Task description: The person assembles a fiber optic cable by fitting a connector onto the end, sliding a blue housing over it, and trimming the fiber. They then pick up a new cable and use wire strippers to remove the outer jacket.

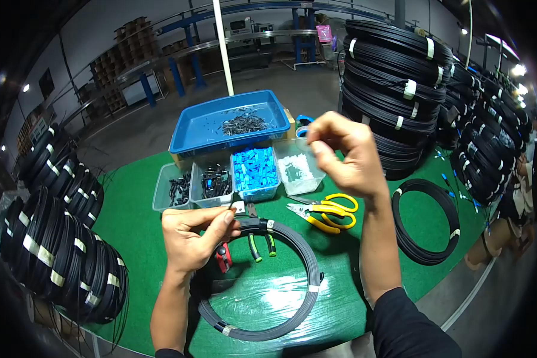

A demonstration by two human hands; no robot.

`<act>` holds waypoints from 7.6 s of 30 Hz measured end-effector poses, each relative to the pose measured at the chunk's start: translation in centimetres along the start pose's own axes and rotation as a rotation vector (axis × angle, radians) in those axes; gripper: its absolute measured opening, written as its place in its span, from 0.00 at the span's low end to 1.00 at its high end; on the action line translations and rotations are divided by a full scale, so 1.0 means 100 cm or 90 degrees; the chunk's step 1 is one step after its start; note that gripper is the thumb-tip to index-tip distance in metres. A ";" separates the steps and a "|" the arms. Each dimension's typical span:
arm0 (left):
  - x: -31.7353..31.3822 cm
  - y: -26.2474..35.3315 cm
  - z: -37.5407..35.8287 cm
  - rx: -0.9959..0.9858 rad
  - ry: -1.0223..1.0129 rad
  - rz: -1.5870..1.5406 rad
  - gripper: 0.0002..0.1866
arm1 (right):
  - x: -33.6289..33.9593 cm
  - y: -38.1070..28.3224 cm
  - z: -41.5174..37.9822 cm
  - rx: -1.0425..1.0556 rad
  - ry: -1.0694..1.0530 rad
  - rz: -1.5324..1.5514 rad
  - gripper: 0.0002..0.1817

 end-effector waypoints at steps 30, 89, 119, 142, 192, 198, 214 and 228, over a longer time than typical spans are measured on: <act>0.064 -0.139 0.114 0.259 0.095 -0.170 0.16 | -0.124 0.159 0.122 -0.151 -0.058 -0.291 0.12; -0.018 0.034 -0.028 -0.376 0.146 0.473 0.13 | -0.110 -0.022 -0.018 -0.064 0.105 0.327 0.14; -0.016 0.033 -0.027 -0.357 0.149 0.428 0.13 | -0.106 -0.025 -0.016 -0.063 0.106 0.280 0.15; 0.003 -0.023 -0.013 0.083 -0.035 -0.267 0.09 | -0.104 -0.042 -0.018 0.038 -0.061 0.430 0.23; 0.001 -0.010 -0.010 -0.008 -0.029 -0.209 0.06 | -0.107 -0.026 -0.015 0.003 -0.177 0.407 0.07; 0.004 -0.007 -0.006 -0.079 -0.058 -0.110 0.05 | -0.109 -0.033 -0.018 -0.016 -0.210 0.505 0.06; 0.002 0.000 -0.001 -0.174 -0.030 0.070 0.12 | -0.123 -0.017 -0.025 -0.238 -0.299 0.663 0.07; 0.004 0.007 -0.004 -0.182 -0.013 0.097 0.06 | -0.133 -0.026 -0.032 -0.292 -0.365 0.736 0.05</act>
Point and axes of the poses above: each hand's wrist, its own z-axis towards the middle knuckle, its own x-axis out of the back of the hand, y = z × x, the point moved 7 cm from there along z, towards the middle knuckle, and after that the axes turned 7 degrees about -z, right-handed, at the moved point
